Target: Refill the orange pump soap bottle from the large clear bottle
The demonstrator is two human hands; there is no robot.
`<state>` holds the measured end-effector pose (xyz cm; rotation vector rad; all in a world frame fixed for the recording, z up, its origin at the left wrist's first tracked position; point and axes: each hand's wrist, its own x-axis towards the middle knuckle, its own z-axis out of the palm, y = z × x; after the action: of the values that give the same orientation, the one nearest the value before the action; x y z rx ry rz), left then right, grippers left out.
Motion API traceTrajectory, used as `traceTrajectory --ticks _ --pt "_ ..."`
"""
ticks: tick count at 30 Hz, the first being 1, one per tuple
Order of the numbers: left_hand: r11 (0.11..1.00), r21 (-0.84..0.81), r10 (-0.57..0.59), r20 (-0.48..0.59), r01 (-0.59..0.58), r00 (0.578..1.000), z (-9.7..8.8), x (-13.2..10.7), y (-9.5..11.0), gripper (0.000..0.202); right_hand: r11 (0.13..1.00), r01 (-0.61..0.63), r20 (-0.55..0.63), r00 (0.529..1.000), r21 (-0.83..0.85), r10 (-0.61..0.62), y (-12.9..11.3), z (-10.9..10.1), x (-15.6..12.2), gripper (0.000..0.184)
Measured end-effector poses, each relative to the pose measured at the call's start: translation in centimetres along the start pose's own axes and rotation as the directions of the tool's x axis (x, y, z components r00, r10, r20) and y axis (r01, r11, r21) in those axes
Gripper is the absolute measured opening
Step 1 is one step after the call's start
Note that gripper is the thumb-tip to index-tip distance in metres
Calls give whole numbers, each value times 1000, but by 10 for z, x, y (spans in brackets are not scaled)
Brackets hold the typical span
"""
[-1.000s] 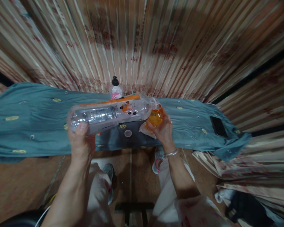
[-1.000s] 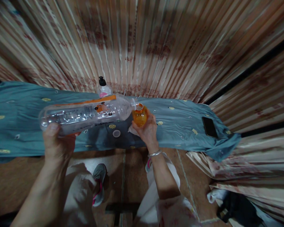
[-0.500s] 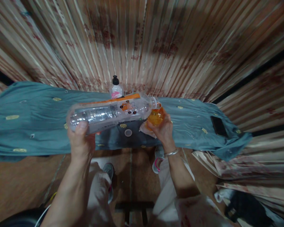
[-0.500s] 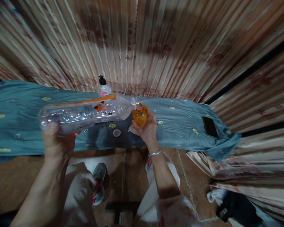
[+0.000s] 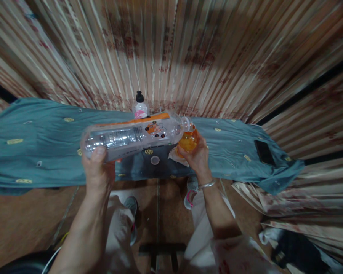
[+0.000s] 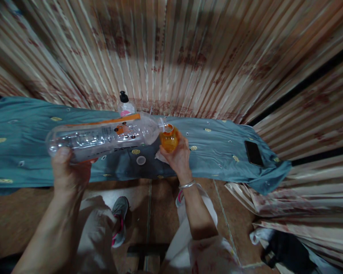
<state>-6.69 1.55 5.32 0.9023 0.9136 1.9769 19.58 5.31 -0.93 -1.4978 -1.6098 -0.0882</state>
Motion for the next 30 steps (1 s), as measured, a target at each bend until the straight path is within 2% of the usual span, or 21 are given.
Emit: traceTrajectory --ticks 6,12,19,30 --pt "1000 1 14 15 -14 1000 -2 0 -2 60 1000 -4 -4 1000 4 4 1 1 0 74" --pt "1000 -2 10 18 -10 1000 0 -1 0 67 1000 -3 -7 1000 12 3 -1 0 0 72" --pt "999 29 24 28 -25 999 -2 -1 -1 63 1000 -19 14 1000 21 19 -1 -1 0 73" --pt "999 37 11 -8 -11 1000 2 -2 2 60 999 -40 15 999 18 40 -3 -2 1 73"
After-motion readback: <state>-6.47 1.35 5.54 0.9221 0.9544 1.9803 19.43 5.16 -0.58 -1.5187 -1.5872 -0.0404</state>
